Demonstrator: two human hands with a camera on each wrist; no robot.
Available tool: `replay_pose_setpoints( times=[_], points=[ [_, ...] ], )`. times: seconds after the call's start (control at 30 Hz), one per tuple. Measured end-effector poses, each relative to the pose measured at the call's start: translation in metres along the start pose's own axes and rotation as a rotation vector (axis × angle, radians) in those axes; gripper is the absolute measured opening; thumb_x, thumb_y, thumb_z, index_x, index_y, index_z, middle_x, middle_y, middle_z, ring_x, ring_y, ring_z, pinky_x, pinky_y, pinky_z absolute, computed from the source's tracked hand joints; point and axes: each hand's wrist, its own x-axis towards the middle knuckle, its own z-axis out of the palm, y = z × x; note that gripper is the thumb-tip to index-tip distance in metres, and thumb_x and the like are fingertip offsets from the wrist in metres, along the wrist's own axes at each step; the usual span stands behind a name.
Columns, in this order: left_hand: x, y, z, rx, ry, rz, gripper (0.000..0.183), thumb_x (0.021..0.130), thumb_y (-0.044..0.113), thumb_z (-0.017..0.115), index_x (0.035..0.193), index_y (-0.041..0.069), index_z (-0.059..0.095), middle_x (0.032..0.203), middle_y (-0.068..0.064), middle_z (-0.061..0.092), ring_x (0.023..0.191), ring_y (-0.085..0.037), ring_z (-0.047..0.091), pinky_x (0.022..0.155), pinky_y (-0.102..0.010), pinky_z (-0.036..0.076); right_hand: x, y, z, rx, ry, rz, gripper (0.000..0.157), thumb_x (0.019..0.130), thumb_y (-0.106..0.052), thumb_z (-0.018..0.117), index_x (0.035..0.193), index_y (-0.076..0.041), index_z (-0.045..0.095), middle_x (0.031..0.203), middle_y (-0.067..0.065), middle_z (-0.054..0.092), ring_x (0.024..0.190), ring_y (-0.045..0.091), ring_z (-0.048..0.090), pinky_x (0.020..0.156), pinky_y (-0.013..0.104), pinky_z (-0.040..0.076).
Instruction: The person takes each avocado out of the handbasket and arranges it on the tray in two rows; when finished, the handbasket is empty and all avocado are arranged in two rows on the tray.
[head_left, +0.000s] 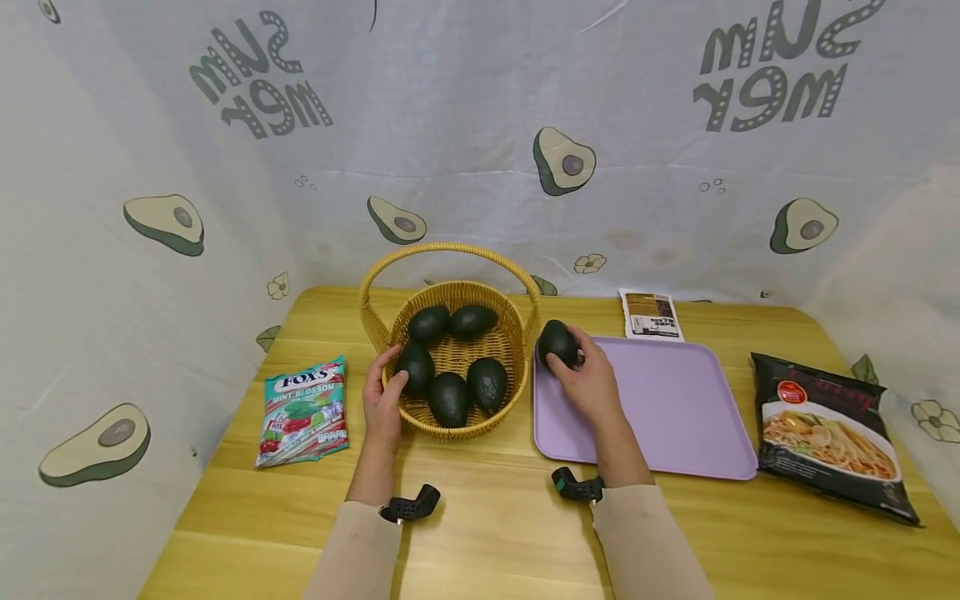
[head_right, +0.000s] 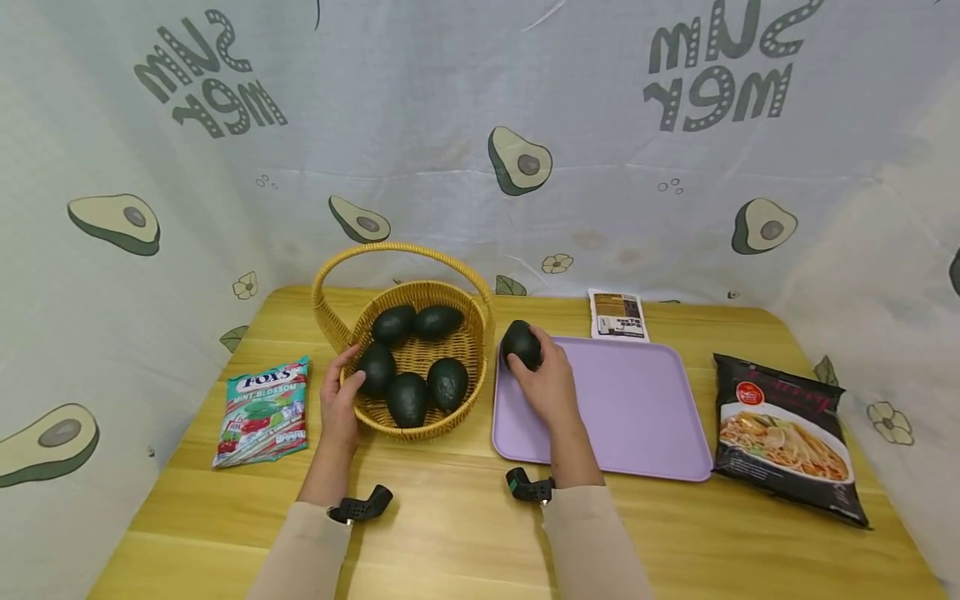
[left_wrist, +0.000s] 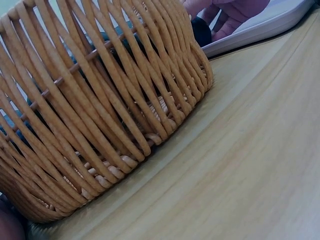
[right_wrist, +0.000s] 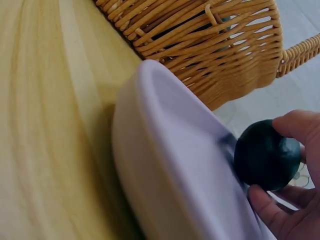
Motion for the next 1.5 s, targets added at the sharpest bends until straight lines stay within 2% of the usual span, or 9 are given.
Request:
replay_pose_setpoints(
  times=[0.17, 0.33, 0.67, 1.23, 1.4, 1.5],
  points=[
    [-0.001, 0.0, 0.001, -0.011, 0.001, -0.01, 0.043, 0.098, 0.005, 0.051, 0.141, 0.001, 0.055, 0.152, -0.016, 0.049, 0.149, -0.024, 0.033, 0.123, -0.05, 0.02, -0.001, 0.0, 0.002, 0.004, -0.02, -0.011, 0.069, 0.095, -0.029, 0.071, 0.155, -0.011, 0.042, 0.149, 0.027, 0.05, 0.123, 0.044, 0.061, 0.104, 0.056, 0.048],
    [-0.001, 0.001, 0.001, -0.018, -0.002, -0.027, 0.043, 0.099, 0.006, 0.05, 0.141, 0.003, 0.055, 0.153, -0.013, 0.049, 0.148, -0.022, 0.034, 0.12, -0.044, 0.025, -0.002, 0.0, 0.001, 0.014, -0.029, -0.026, 0.071, 0.092, -0.019, 0.072, 0.154, -0.008, 0.041, 0.144, 0.03, 0.05, 0.123, 0.044, 0.06, 0.102, 0.054, 0.049],
    [-0.001, 0.001, 0.002, -0.024, 0.006, -0.02, 0.043, 0.098, 0.005, 0.05, 0.141, 0.002, 0.055, 0.151, -0.014, 0.05, 0.144, -0.021, 0.038, 0.114, -0.034, 0.031, -0.001, 0.0, 0.001, 0.054, -0.049, -0.022, 0.071, 0.092, -0.015, 0.071, 0.155, -0.008, 0.039, 0.151, 0.024, 0.048, 0.129, 0.042, 0.058, 0.103, 0.052, 0.05],
    [-0.001, 0.002, 0.002, -0.019, 0.006, -0.013, 0.042, 0.099, 0.005, 0.049, 0.141, 0.001, 0.054, 0.153, -0.016, 0.048, 0.148, -0.024, 0.034, 0.12, -0.046, 0.025, 0.0, -0.001, -0.006, 0.072, -0.053, -0.013, 0.076, 0.093, -0.017, 0.072, 0.158, -0.006, 0.035, 0.159, 0.024, 0.039, 0.133, 0.044, 0.055, 0.106, 0.054, 0.049],
    [-0.001, 0.0, 0.002, -0.022, 0.002, -0.019, 0.043, 0.099, 0.004, 0.049, 0.141, 0.001, 0.055, 0.153, -0.014, 0.047, 0.149, -0.025, 0.032, 0.121, -0.05, 0.023, -0.001, -0.007, -0.014, 0.056, -0.034, -0.023, 0.075, 0.093, -0.019, 0.071, 0.158, -0.008, 0.035, 0.16, 0.023, 0.038, 0.135, 0.044, 0.052, 0.108, 0.054, 0.048],
    [-0.001, 0.0, 0.001, -0.024, 0.005, -0.027, 0.042, 0.099, 0.004, 0.05, 0.141, 0.002, 0.055, 0.153, -0.014, 0.048, 0.149, -0.025, 0.032, 0.121, -0.048, 0.022, -0.004, -0.016, -0.021, 0.078, 0.013, -0.041, 0.074, 0.093, -0.019, 0.071, 0.157, -0.009, 0.036, 0.159, 0.022, 0.04, 0.135, 0.043, 0.052, 0.108, 0.054, 0.047]
  ],
)
